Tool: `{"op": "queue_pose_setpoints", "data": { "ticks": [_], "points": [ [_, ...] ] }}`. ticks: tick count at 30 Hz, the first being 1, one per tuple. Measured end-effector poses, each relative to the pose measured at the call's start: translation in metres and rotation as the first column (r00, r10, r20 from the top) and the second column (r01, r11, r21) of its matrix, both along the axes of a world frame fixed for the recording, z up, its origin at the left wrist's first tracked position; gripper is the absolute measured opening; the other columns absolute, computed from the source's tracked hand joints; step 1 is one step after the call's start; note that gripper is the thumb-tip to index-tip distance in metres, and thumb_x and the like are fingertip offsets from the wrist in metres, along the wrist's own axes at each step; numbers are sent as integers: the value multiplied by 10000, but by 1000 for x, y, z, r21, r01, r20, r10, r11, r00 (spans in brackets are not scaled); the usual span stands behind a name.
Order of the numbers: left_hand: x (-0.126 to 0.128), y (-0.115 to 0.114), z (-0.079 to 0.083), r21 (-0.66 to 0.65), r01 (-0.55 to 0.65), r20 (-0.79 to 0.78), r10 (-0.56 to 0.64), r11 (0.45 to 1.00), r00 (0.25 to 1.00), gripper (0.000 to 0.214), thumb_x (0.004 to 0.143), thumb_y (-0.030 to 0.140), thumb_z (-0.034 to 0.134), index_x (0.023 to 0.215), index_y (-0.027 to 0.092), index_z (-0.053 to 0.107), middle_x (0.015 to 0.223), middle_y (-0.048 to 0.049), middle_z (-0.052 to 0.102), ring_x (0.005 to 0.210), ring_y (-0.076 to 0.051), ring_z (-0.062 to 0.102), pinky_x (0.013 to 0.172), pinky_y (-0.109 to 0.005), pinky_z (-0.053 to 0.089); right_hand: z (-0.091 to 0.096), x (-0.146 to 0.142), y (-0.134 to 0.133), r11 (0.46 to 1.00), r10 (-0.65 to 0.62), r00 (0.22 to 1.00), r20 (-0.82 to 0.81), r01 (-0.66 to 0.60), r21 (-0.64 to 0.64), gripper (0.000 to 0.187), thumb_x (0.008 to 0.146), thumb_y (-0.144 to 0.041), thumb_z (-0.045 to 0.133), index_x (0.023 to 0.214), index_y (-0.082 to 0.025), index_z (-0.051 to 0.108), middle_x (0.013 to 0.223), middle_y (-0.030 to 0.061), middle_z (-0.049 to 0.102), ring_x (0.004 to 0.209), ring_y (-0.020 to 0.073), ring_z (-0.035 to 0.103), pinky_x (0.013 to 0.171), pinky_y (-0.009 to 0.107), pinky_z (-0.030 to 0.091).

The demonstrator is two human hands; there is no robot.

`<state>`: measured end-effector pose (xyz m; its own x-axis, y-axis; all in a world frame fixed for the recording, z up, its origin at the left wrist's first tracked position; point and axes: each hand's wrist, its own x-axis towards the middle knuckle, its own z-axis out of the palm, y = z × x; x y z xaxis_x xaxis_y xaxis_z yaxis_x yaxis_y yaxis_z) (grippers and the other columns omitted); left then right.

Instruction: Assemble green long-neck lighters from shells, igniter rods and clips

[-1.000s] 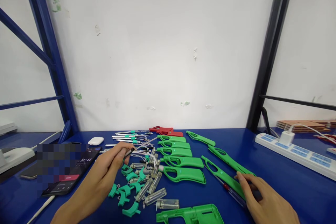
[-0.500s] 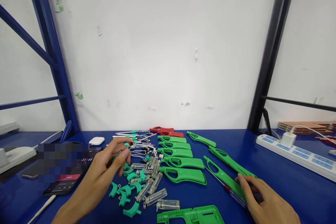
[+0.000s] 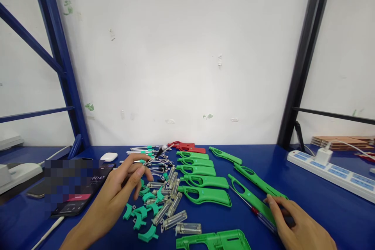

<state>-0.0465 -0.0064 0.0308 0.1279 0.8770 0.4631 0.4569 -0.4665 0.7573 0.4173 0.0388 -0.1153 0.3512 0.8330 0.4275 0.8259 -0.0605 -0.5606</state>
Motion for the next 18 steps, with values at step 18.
{"op": "queue_pose_setpoints", "data": {
  "ticks": [18],
  "points": [
    [1, 0, -2, -28, -25, 23, 25, 999, 999, 382, 1141, 612, 406, 1295, 271, 484, 933, 23, 689, 571, -110, 425, 534, -268, 353, 4, -11, -5, 960, -38, 996, 81, 14, 278, 500, 976, -690, 542, 1050, -280, 819, 1165, 103, 852, 969, 399, 817, 819, 508, 658]
  ]
}}
